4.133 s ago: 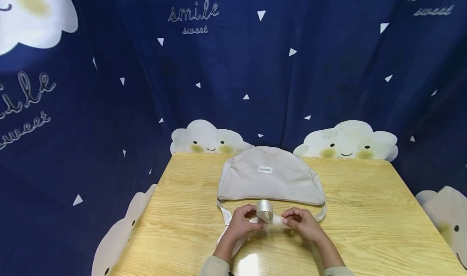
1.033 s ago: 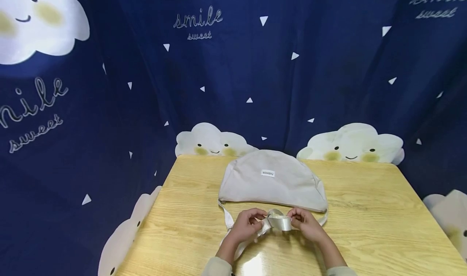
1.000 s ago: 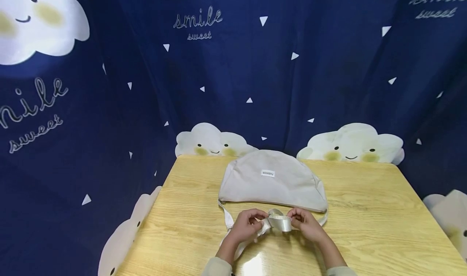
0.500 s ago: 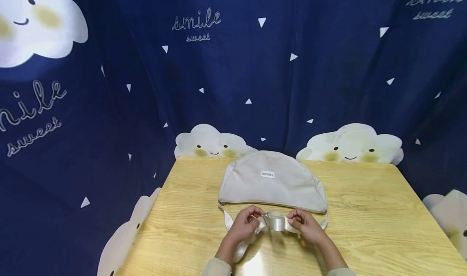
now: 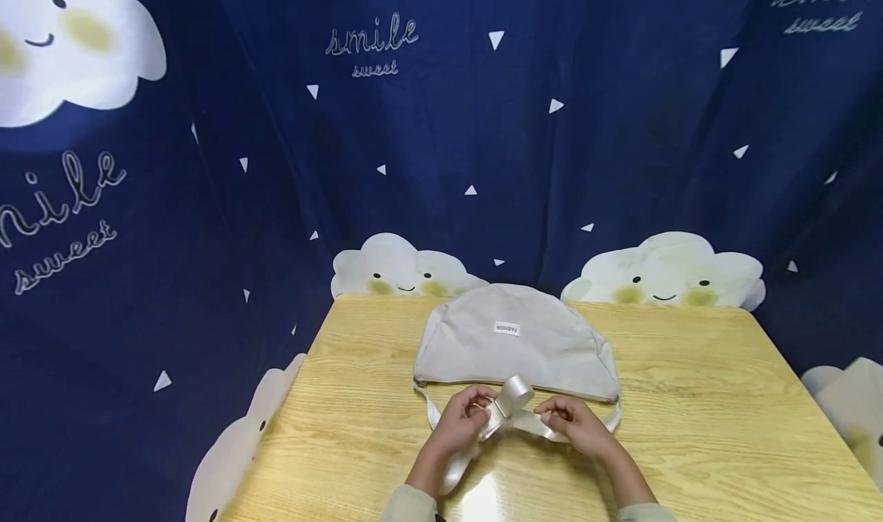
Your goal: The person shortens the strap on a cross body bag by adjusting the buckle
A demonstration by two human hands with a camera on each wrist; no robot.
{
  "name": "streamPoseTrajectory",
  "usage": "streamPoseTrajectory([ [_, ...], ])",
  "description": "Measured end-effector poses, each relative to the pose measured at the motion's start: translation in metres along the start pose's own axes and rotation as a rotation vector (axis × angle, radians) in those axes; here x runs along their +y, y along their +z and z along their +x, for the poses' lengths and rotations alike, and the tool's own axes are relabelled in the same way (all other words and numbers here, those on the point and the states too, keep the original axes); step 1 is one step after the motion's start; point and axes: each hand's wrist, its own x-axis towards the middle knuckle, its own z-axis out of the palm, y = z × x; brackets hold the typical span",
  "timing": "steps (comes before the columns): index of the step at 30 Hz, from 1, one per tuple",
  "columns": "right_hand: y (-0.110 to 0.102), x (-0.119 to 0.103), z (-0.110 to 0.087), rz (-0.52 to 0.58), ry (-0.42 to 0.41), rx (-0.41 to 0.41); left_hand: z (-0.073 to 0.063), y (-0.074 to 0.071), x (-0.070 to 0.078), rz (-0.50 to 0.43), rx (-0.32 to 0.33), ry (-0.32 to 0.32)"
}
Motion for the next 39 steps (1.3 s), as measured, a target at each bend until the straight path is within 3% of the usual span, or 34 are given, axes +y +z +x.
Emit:
streamPoseTrajectory([
  [6, 0.000, -0.003, -0.002, 0.019, 0.016, 0.017, 0.006, 0.003, -0.026, -0.032, 0.069, -0.046],
  [13, -0.001, -0.004, -0.003, -0.043, 0.038, -0.033, 0.006, 0.004, -0.036, 0.024, 0.145, -0.075],
  [16, -0.002, -0.004, -0.002, -0.126, 0.040, -0.059, 0.000, 0.002, -0.022, 0.042, 0.112, -0.078],
  [20, -0.003, -0.004, -0.002, -0.214, 0.024, -0.046, -0.005, 0.000, -0.002, -0.005, 0.025, -0.066],
  [22, -0.003, -0.005, -0.003, -0.222, 0.008, -0.033, -0.003, -0.001, -0.003, -0.049, -0.022, -0.060],
  [26, -0.005, -0.001, -0.002, -0.165, 0.004, -0.018, -0.002, 0.000, 0.000, -0.051, -0.061, -0.055],
  [33, -0.004, 0.006, 0.000, -0.026, 0.017, -0.014, 0.000, 0.002, 0.007, 0.087, 0.008, -0.018],
  [39, 0.002, 0.005, 0.006, 0.057, -0.011, -0.029, 0.003, 0.004, 0.009, 0.035, -0.058, 0.016],
])
